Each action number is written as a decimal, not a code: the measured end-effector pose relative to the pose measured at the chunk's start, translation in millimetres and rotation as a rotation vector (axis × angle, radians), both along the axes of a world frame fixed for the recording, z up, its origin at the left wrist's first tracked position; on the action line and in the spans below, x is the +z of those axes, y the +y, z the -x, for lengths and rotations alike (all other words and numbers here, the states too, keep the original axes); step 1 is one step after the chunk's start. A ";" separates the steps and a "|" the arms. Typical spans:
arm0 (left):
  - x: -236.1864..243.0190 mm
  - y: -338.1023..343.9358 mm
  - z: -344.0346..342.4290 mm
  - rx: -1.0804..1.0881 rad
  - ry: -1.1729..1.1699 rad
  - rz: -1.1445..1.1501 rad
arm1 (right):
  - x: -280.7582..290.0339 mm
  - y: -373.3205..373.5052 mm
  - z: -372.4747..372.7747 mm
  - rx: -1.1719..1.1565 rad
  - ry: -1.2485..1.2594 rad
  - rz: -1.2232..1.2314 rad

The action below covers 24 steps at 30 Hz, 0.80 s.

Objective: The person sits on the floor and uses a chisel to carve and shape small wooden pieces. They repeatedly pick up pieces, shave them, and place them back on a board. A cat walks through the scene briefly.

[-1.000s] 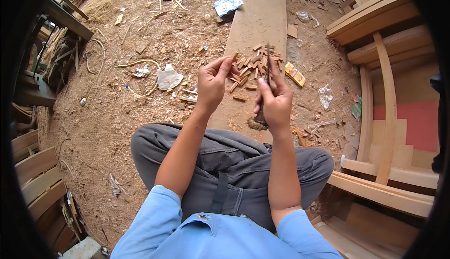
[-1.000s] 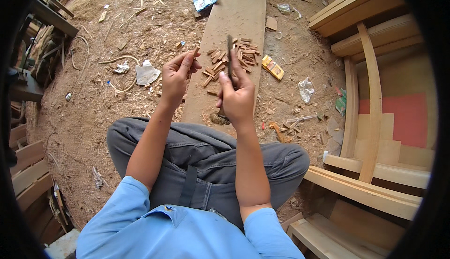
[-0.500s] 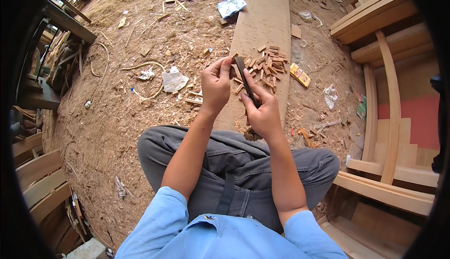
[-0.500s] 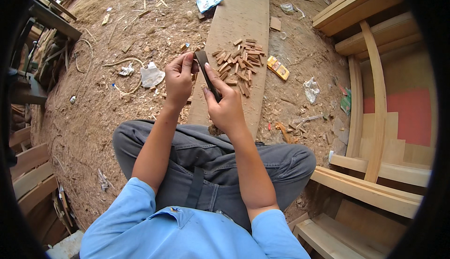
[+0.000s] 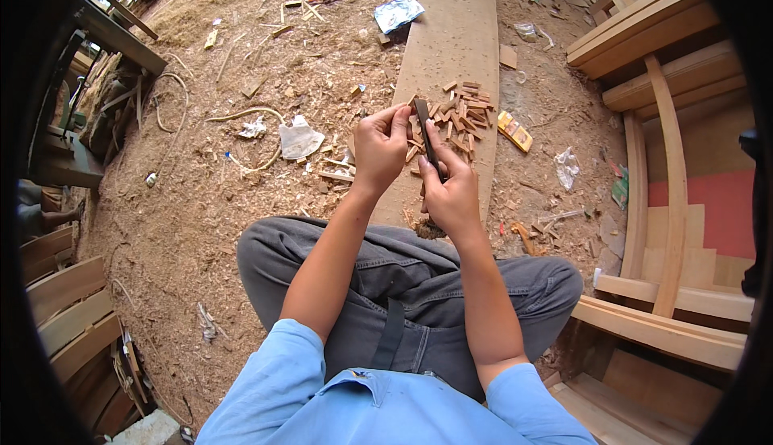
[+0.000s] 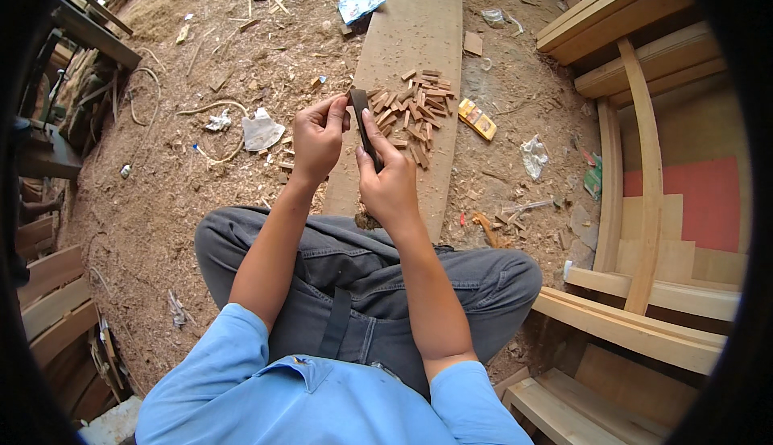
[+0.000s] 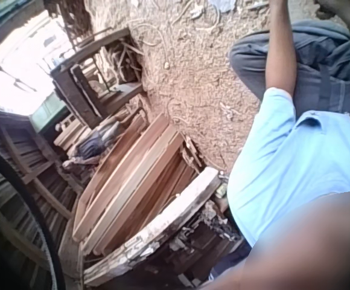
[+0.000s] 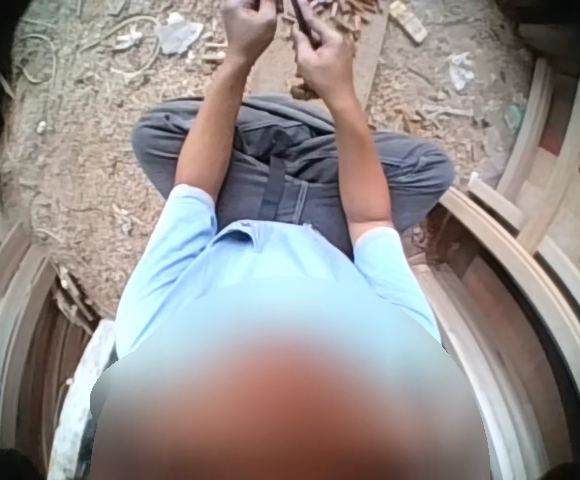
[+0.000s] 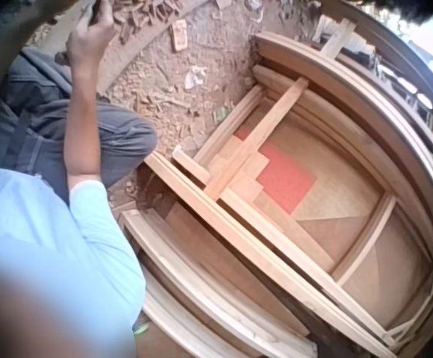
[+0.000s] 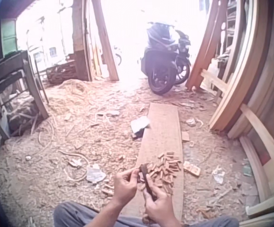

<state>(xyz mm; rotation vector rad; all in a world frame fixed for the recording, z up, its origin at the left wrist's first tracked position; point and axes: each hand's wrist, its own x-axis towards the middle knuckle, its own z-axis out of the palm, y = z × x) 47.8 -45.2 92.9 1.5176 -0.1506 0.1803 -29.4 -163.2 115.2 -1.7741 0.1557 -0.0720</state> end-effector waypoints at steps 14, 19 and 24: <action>-12.1 -0.1 -1.6 0.071 0.057 -0.198 | -27.4 6.1 -6.5 0.002 -0.066 0.030; -18.3 -0.6 -2.1 0.093 0.091 -0.161 | -27.5 7.4 -2.9 -0.017 -0.002 0.000; -22.7 -2.5 -1.2 0.104 0.115 -0.089 | -23.9 3.9 -2.5 0.049 0.025 -0.011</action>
